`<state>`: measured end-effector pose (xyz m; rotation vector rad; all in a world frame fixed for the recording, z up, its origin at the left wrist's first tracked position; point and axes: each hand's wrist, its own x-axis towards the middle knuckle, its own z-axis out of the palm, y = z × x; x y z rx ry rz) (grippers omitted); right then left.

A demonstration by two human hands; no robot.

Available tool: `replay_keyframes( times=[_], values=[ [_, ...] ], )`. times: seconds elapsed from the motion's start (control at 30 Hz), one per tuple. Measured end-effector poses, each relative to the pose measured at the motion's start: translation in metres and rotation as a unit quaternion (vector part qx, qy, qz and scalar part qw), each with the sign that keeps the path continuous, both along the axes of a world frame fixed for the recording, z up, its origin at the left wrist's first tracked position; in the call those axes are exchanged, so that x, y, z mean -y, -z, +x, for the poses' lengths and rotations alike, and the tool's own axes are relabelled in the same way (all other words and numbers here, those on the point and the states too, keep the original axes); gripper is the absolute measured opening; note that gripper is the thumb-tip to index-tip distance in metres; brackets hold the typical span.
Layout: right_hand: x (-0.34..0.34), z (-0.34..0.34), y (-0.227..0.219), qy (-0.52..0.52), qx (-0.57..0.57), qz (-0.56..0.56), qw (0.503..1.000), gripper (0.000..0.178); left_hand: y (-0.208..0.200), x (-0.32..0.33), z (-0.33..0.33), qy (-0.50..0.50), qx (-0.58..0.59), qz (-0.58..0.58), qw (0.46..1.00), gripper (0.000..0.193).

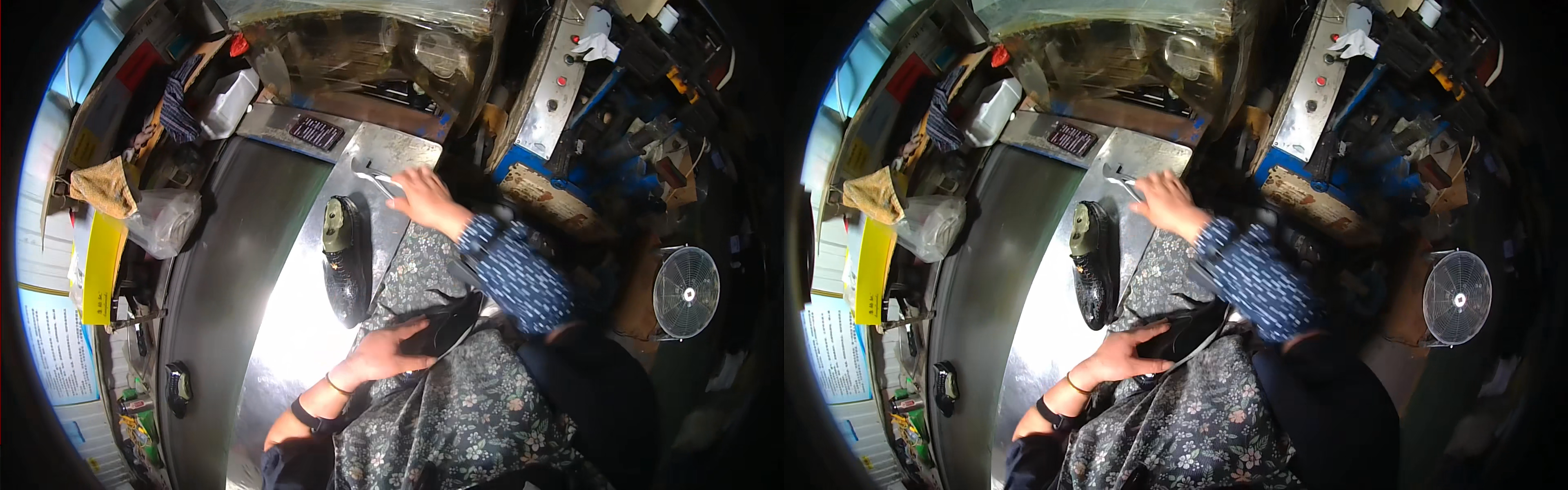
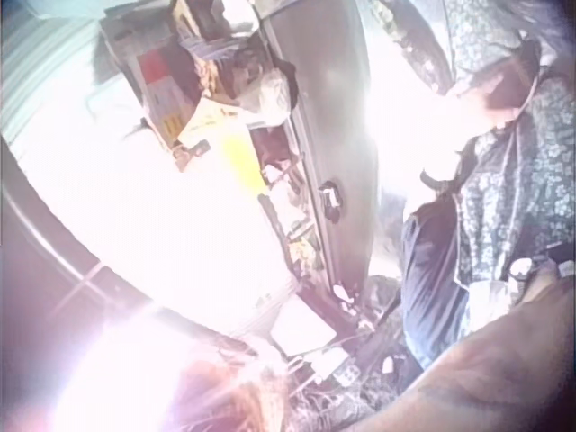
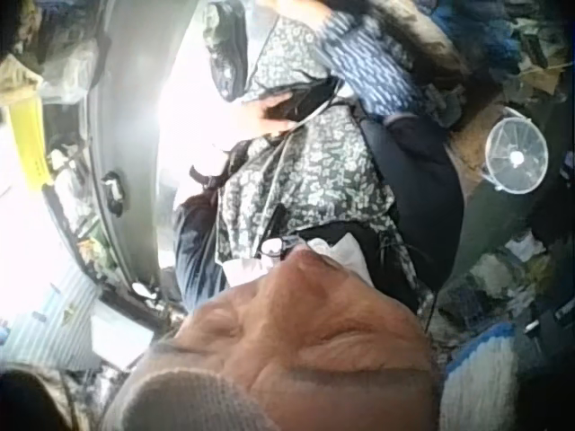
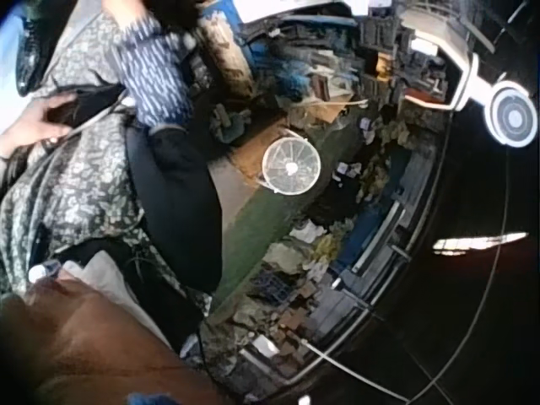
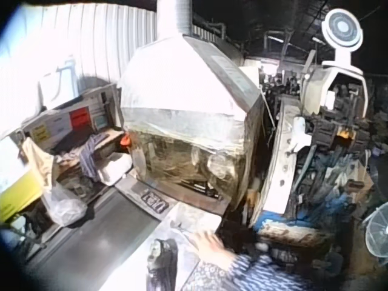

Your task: The worker is performing various tasks in a shoe manufacturing line, including inspecting shoes and using a specialized machine to press or shape them.

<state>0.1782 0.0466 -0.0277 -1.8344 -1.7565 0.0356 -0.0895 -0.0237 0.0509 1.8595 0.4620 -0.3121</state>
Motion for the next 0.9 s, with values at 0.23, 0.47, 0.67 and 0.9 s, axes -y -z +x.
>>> replay_keyframes(
  times=[0.23, 0.47, 0.67, 0.9],
  values=[
    [-0.064, 0.001, 0.045, -0.034, 0.192, -0.134, 0.972, 0.029, 0.008, 0.002, 0.038, 0.099, -0.111, 0.133, 0.98, 0.095],
    [0.138, 0.057, -0.077, -0.017, -0.619, -0.213, 0.756, 0.019, 0.024, 0.003, 0.024, -0.016, -0.037, -0.243, 0.969, 0.074],
    [0.319, 0.024, -0.094, -0.02, -0.43, -0.387, 0.816, 0.031, 0.026, 0.025, 0.063, 0.132, -0.114, 0.128, 0.976, 0.078],
    [0.349, 0.016, -0.082, -0.074, -0.442, -0.477, 0.756, 0.038, 0.051, 0.045, 0.075, 0.057, -0.076, 0.037, 0.995, 0.077]
  ],
)
